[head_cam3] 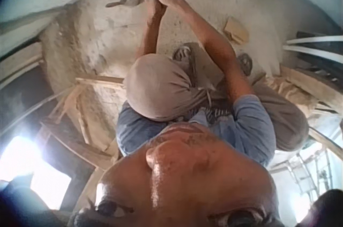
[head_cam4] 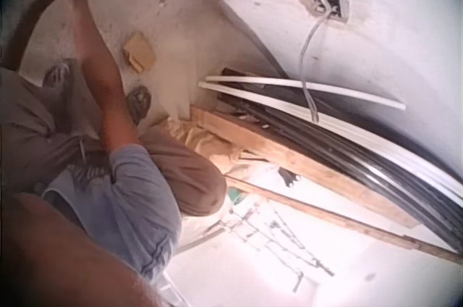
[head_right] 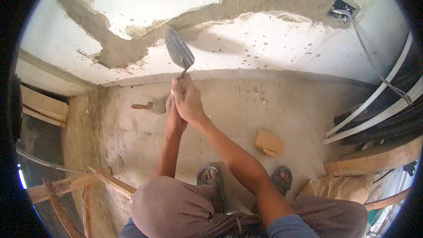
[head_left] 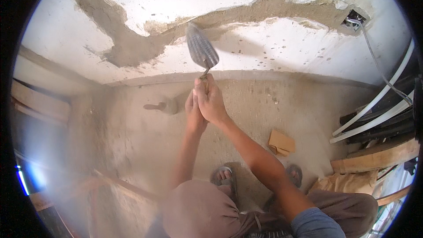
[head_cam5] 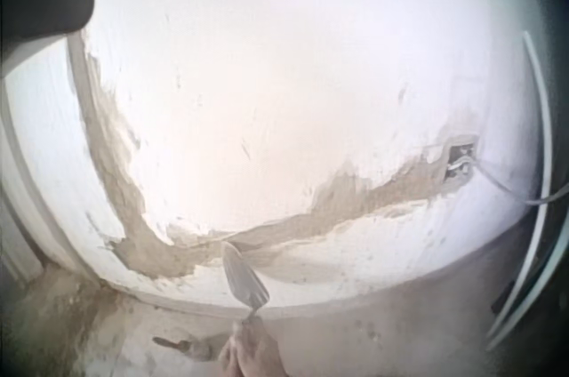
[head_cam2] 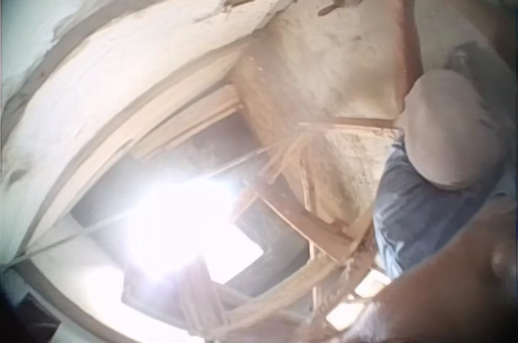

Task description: The person applies plaster to a wall around an electrical box using a trowel, smoothing the surface and filling in gaps.

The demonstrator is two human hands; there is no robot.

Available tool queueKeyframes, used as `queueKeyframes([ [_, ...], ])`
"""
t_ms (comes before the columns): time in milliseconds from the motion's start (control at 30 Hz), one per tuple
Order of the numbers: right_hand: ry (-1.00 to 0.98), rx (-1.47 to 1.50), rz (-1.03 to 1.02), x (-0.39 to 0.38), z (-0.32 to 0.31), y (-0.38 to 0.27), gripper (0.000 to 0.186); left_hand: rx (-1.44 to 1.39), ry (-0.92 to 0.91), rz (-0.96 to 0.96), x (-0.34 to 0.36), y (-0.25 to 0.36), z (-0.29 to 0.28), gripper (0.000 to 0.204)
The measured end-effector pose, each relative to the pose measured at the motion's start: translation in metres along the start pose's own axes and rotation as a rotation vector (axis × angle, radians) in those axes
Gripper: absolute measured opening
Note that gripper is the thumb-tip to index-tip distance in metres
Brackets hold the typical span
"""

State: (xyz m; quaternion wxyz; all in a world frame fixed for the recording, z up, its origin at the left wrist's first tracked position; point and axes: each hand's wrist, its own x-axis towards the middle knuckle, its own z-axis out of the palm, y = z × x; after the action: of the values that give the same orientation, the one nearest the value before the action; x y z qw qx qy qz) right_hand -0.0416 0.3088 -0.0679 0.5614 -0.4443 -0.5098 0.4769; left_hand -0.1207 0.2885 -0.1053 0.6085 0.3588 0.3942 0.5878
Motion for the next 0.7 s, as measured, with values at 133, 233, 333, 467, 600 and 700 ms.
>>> queueKeyframes([
  [133, 0.097, 0.106, -0.036, -0.006, -0.01, -0.009, 0.035, 0.055, -0.011, 0.028, -0.004, 0.003, 0.012, 0.049],
  [233, 0.13, 0.111, -0.06, 0.006, -0.007, -0.007, 0.033, 0.053, -0.047, 0.001, 0.002, 0.002, 0.006, 0.051],
  [333, 0.013, -0.01, -0.029, -0.004, -0.006, 0.001, 0.029, -0.06, 0.098, -0.009, -0.009, -0.005, 0.012, 0.049],
  [467, -0.002, 0.085, 0.027, 0.003, -0.005, -0.001, 0.029, 0.139, -0.029, 0.071, 0.007, -0.002, 0.004, 0.045],
  [600, -0.017, -0.083, -0.035, 0.006, 0.016, 0.018, 0.034, -0.14, 0.055, 0.026, 0.002, -0.012, -0.015, 0.044],
  [700, 0.03, -0.062, -0.059, 0.004, 0.015, 0.019, 0.032, -0.043, 0.038, 0.055, 0.002, -0.009, -0.019, 0.044],
])
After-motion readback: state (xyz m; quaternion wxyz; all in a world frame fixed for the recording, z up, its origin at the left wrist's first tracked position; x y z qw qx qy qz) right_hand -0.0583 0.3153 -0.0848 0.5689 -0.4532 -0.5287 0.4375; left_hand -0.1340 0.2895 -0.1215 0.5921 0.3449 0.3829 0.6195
